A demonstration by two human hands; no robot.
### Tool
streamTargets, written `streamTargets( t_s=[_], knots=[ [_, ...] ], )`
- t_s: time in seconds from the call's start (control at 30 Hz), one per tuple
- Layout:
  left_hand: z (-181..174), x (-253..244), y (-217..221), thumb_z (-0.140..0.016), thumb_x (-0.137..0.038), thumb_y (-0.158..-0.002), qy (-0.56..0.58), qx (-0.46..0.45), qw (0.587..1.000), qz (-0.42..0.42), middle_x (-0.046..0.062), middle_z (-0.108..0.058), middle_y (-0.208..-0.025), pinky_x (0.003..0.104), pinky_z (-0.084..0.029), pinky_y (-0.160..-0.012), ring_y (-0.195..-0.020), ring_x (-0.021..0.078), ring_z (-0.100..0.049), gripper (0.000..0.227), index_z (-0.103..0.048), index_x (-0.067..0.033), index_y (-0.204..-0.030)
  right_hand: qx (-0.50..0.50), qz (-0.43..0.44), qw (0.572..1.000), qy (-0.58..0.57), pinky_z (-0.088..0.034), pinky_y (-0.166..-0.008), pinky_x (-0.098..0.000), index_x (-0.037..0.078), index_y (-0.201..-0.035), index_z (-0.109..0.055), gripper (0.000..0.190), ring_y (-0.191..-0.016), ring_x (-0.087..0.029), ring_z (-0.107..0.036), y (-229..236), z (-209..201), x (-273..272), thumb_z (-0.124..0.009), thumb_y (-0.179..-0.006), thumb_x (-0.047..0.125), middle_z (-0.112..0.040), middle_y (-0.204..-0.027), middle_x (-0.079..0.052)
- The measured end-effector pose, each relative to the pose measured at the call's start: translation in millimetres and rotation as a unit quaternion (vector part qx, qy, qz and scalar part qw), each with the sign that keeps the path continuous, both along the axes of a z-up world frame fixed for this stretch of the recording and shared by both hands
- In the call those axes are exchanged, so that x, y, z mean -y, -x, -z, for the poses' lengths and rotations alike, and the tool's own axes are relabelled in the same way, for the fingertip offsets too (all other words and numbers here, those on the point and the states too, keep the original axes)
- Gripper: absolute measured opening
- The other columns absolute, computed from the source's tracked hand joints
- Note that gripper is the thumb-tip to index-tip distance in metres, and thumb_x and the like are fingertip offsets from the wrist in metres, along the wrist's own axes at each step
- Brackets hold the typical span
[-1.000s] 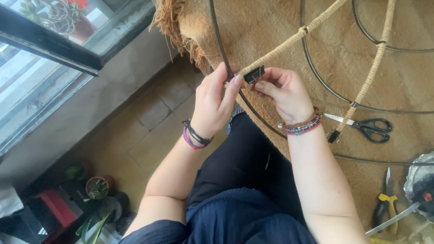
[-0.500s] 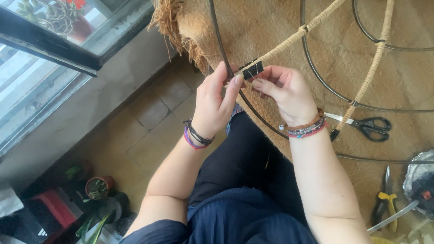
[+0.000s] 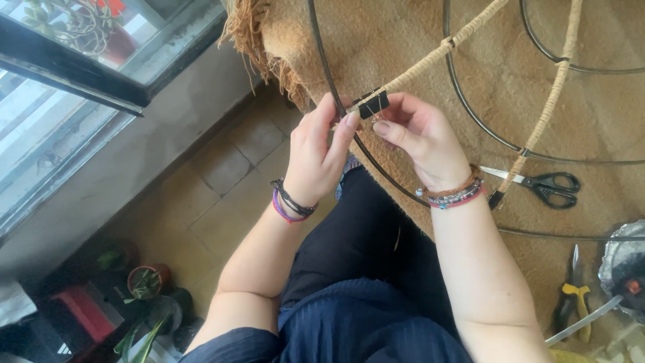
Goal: Weaving and securing rope onto a metal furniture frame using a hot glue gun and clips.
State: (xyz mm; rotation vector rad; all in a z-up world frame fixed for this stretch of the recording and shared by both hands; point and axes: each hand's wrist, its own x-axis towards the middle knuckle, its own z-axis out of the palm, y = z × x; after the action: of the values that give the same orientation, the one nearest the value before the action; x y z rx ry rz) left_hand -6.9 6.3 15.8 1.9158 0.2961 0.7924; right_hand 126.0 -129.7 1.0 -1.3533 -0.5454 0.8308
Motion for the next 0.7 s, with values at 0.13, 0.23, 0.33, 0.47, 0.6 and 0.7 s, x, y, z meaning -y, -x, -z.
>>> streamTargets(
  t_s=[0.13, 0.23, 0.33, 0.47, 0.6, 0.7],
  knots=[
    [4.7, 7.1, 5.3, -0.061, -0.029, -0.103, -0.006, -0.001, 1.0, -0.02, 0.011, -0.067, -0.08, 0.045, -0.055, -0.072, -0.074, 0.0353, -0.067, 0.022, -0.057, -0.0081, -0.107, 0.033, 0.023, 0.998, 0.045, -0.049, -0.072, -0.0184, 0.002, -0.123, -0.064, 0.038, -0.088, -0.007, -0.06, 14.3, -5.3, 32.1, -0.077, -0.092, 0.02, -0.064, -0.099, -0.004],
    [21.1, 22.7, 12.2, -0.081, -0.021, -0.09, -0.018, 0.091, 0.99, -0.106, 0.004, -0.049, -0.088, 0.035, -0.053, -0.069, -0.077, 0.025, -0.06, 0.039, -0.05, -0.0082, -0.11, 0.062, 0.065, 0.992, 0.085, -0.054, -0.078, -0.0248, 0.0, -0.121, -0.067, 0.035, -0.09, -0.011, -0.063, 33.1, 2.4, 83.8, -0.078, -0.09, 0.014, -0.066, -0.097, -0.007],
    [31.7, 56.5, 20.3, -0.084, -0.017, -0.083, -0.151, 0.123, 0.97, -0.147, 0.004, -0.053, -0.089, 0.039, -0.051, -0.079, -0.084, 0.0305, -0.057, 0.033, -0.056, -0.0067, -0.098, 0.078, 0.104, 0.979, 0.155, -0.056, -0.076, -0.0251, 0.001, -0.111, -0.073, 0.024, -0.082, -0.01, -0.064, 53.5, 23.9, 143.9, -0.077, -0.09, 0.011, -0.07, -0.089, -0.007],
    [16.4, 107.5, 5.5, -0.075, -0.021, -0.089, -0.163, 0.093, 0.977, 0.097, 0.006, -0.061, -0.094, 0.04, -0.055, -0.079, -0.086, 0.0287, -0.065, 0.018, -0.067, -0.0113, -0.102, 0.148, 0.187, 0.938, 0.252, -0.055, -0.066, -0.0249, 0.003, -0.109, -0.075, 0.014, -0.071, -0.009, -0.06, 62.2, 26.0, 210.8, -0.072, -0.096, 0.006, -0.071, -0.082, -0.009],
    [30.8, 143.8, -16.2, -0.075, -0.033, -0.087, -0.299, 0.004, 0.94, 0.167, 0.009, -0.063, -0.1, 0.044, -0.046, -0.099, -0.102, 0.0283, -0.063, 0.031, -0.066, -0.0097, -0.105, 0.235, 0.269, 0.87, 0.341, -0.054, -0.067, -0.026, 0.01, -0.112, -0.076, 0.012, -0.07, -0.01, -0.061, 45.5, 35.0, 261.0, -0.074, -0.101, 0.012, -0.072, -0.087, -0.006],
    [67.2, 167.0, -26.2, -0.078, -0.036, -0.081, -0.328, -0.009, 0.935, 0.133, 0.006, -0.064, -0.082, 0.045, -0.042, -0.102, -0.086, 0.0242, -0.065, 0.03, -0.065, -0.0119, -0.094, 0.38, 0.207, 0.759, 0.486, -0.056, -0.068, -0.0345, 0.019, -0.096, -0.077, 0.031, -0.075, -0.022, -0.073, 36.4, 23.5, 246.5, -0.073, -0.102, 0.049, -0.073, -0.075, 0.0]
  ],
)
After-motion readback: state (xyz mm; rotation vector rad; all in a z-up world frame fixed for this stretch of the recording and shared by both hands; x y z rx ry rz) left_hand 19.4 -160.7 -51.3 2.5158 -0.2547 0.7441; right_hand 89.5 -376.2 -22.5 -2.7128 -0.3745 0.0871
